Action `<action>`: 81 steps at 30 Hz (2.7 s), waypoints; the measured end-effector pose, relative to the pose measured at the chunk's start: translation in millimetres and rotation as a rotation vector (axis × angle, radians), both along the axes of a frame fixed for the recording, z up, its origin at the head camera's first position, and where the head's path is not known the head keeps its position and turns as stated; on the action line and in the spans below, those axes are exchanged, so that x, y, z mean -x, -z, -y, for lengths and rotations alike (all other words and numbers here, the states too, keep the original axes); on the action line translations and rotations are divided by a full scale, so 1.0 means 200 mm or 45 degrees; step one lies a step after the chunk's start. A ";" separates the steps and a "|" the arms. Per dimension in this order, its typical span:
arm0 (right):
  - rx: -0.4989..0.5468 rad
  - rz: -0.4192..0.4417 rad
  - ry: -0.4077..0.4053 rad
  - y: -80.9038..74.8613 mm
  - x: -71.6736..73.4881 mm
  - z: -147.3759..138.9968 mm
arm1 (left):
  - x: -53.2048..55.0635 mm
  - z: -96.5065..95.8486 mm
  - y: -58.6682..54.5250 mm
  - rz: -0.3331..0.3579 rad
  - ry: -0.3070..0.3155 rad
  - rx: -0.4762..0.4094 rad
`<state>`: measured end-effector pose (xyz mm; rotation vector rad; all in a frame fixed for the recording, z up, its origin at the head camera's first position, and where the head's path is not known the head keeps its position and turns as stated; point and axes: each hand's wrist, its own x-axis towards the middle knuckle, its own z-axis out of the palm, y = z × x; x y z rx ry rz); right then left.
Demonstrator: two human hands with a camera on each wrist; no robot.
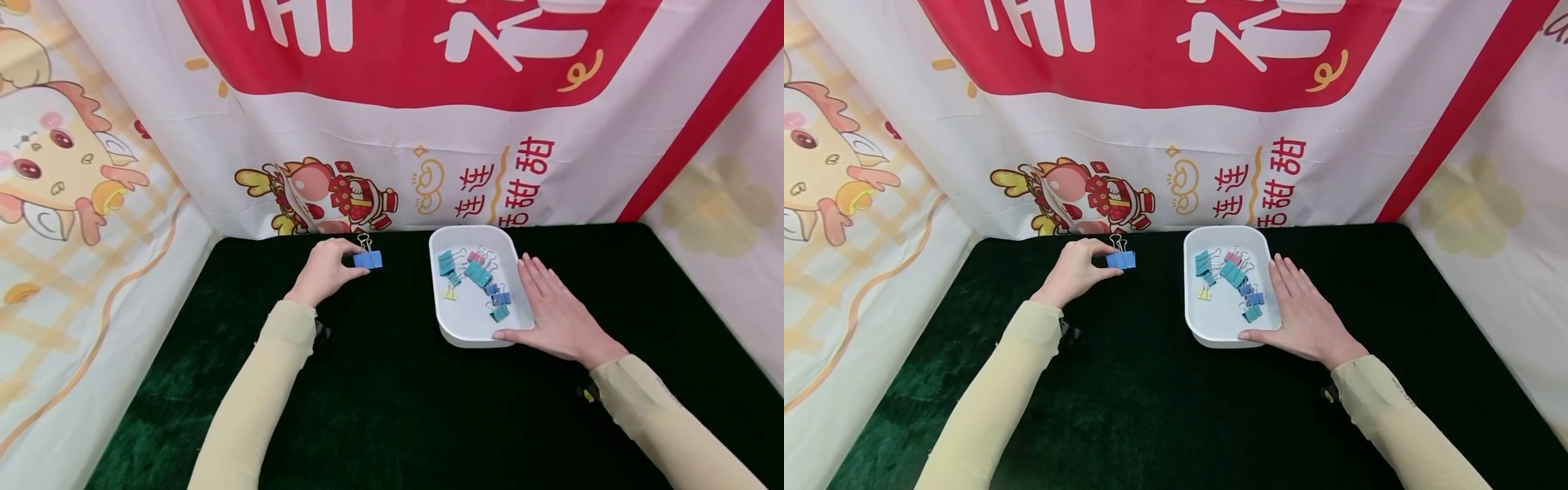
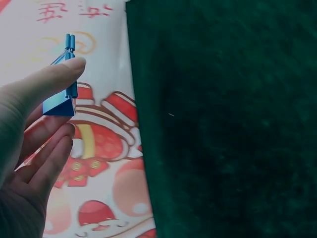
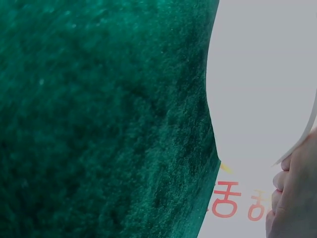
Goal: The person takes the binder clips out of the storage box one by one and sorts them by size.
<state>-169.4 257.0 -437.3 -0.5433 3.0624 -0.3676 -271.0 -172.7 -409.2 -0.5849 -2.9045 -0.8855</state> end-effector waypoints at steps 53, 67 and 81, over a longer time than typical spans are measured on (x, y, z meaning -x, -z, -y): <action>-0.003 0.022 0.022 0.01 0.01 0.01 | 0.09 0.09 0.23 0.212 -0.183 -0.312; -0.002 0.022 0.018 0.01 0.00 0.01 | 0.04 0.06 0.13 0.079 -0.168 -0.410; 0.017 0.035 0.020 0.00 0.00 0.01 | -0.04 -0.20 -0.01 0.083 0.035 -0.549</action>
